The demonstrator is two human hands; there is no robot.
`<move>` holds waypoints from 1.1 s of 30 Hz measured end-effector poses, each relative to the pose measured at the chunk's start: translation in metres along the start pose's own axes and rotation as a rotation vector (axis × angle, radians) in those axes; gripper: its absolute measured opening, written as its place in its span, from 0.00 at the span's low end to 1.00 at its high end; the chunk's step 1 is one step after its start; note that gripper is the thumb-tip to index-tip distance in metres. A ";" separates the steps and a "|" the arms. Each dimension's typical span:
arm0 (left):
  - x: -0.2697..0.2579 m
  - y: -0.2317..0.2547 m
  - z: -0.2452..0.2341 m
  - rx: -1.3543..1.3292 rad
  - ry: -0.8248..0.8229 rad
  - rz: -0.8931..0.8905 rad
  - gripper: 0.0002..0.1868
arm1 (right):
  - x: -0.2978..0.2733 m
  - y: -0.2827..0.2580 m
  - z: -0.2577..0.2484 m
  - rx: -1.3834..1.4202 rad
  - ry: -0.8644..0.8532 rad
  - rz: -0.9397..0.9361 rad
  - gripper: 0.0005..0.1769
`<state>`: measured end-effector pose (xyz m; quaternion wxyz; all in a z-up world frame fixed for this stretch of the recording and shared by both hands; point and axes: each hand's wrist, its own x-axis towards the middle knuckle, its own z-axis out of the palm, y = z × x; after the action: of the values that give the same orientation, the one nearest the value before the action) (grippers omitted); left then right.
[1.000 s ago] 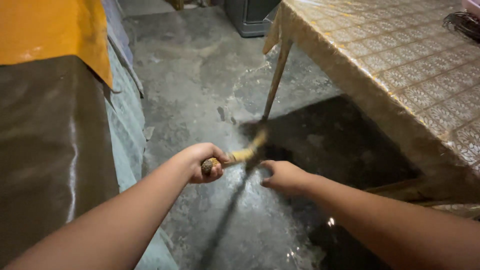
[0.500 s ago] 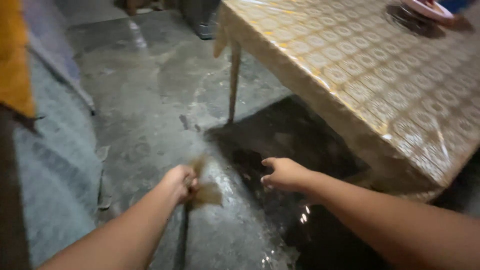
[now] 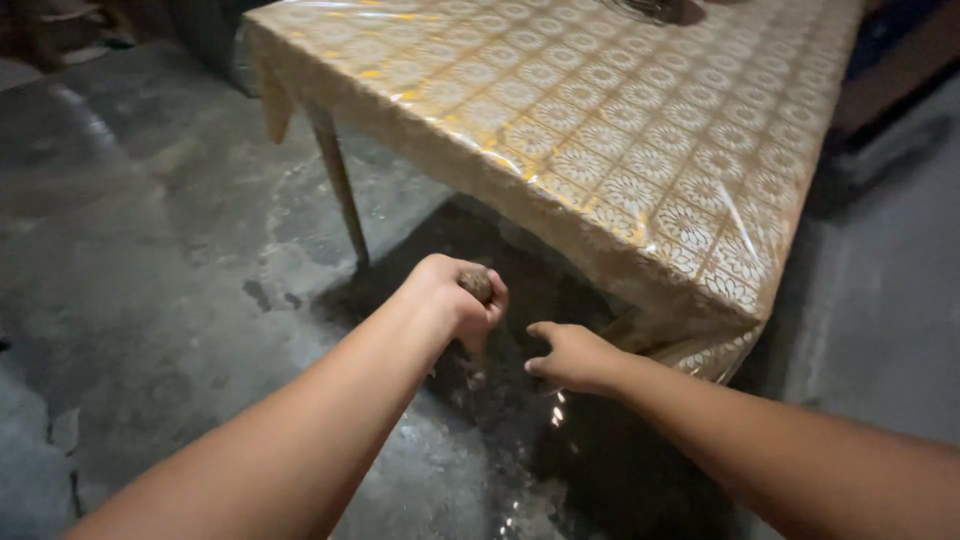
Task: The person sweeps the floor with a broom, moving the broom along the concrete surface under and around a dining table and into an open area.
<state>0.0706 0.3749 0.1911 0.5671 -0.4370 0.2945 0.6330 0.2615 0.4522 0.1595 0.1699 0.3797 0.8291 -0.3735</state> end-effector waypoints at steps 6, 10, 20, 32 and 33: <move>0.062 -0.011 -0.006 0.527 -0.091 -0.376 0.09 | 0.010 0.034 0.012 -0.120 0.175 -0.055 0.38; 0.113 -0.023 -0.015 0.993 -0.170 -0.457 0.06 | 0.004 0.032 0.020 -0.006 0.181 -0.019 0.36; 0.213 0.141 -0.026 1.335 -0.156 -0.225 0.13 | 0.013 -0.002 0.051 0.078 0.249 0.148 0.39; 0.251 0.315 -0.071 0.711 0.062 0.171 0.09 | 0.045 -0.054 0.067 0.081 0.231 0.127 0.39; 0.245 0.326 -0.071 0.674 0.080 0.185 0.08 | 0.048 -0.056 0.068 0.083 0.227 0.120 0.39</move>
<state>-0.2258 0.3658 -0.0976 0.6077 -0.2212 0.5473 0.5312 0.1878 0.4011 0.1147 0.0814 0.4752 0.8027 -0.3512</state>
